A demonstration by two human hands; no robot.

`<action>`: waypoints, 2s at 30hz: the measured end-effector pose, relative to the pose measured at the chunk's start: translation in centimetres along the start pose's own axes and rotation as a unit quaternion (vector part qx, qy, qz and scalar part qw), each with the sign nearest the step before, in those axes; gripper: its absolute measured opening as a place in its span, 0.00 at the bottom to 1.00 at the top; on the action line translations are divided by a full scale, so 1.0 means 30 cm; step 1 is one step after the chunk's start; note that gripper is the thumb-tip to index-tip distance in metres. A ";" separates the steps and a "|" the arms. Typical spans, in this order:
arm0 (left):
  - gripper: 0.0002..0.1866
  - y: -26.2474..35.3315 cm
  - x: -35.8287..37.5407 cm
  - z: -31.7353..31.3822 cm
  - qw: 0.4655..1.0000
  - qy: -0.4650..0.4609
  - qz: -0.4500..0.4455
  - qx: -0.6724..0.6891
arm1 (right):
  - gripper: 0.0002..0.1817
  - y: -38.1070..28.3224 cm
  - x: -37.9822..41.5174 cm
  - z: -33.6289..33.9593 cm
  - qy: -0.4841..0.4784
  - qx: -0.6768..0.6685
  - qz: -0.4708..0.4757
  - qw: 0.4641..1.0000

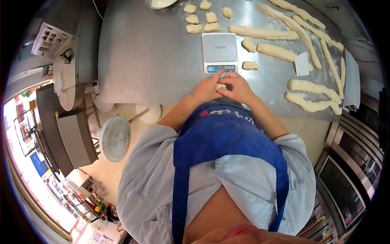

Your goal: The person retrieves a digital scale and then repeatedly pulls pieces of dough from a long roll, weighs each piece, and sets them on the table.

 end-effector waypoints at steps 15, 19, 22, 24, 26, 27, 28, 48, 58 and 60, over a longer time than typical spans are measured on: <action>0.15 -0.067 0.057 -0.040 0.958 -0.129 -0.002 -0.257 | 0.10 -0.043 0.043 -0.086 -0.178 -0.204 -0.143 0.952; 0.19 -0.101 0.075 -0.028 0.987 -0.051 0.023 -0.152 | 0.13 0.015 0.024 -0.089 -0.092 -0.390 -0.173 0.900; 0.25 -0.124 0.107 -0.018 0.995 0.056 0.076 -0.035 | 0.12 0.250 0.022 -0.083 0.088 -0.297 -0.196 0.930; 0.26 -0.171 0.109 -0.013 0.993 0.056 0.107 -0.013 | 0.12 0.292 0.014 -0.095 0.019 -0.094 -0.229 0.969; 0.28 -0.222 0.113 -0.032 0.990 0.049 0.133 0.010 | 0.14 0.305 0.005 -0.182 0.054 -0.044 -0.162 0.984; 0.28 -0.230 0.104 -0.030 0.989 0.057 0.134 0.013 | 0.13 0.295 -0.012 -0.212 0.053 -0.033 -0.151 0.987; 0.29 -0.238 0.095 -0.030 0.989 0.064 0.135 0.017 | 0.12 0.290 -0.022 -0.226 0.053 -0.021 -0.140 0.988; 0.28 -0.097 0.093 -0.005 0.946 -0.047 0.150 -0.282 | 0.23 0.457 0.232 0.230 0.288 0.388 -0.245 0.840; 0.24 -0.166 0.016 -0.038 0.995 -0.037 0.040 0.089 | 0.29 0.100 -0.072 -0.149 -0.081 0.138 0.069 0.985; 0.25 -0.163 0.023 -0.016 0.992 -0.050 0.054 0.104 | 0.29 0.111 -0.079 -0.130 -0.140 0.067 -0.009 0.988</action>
Point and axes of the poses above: each hand's wrist, its own x-axis away from the middle knuckle, its own z-axis out of the back of the hand, y = z × x, the point moved 3 cm from there along -x, towards the middle knuckle, and after that the axes turned 13 degrees about -y, right-handed, at the moved point
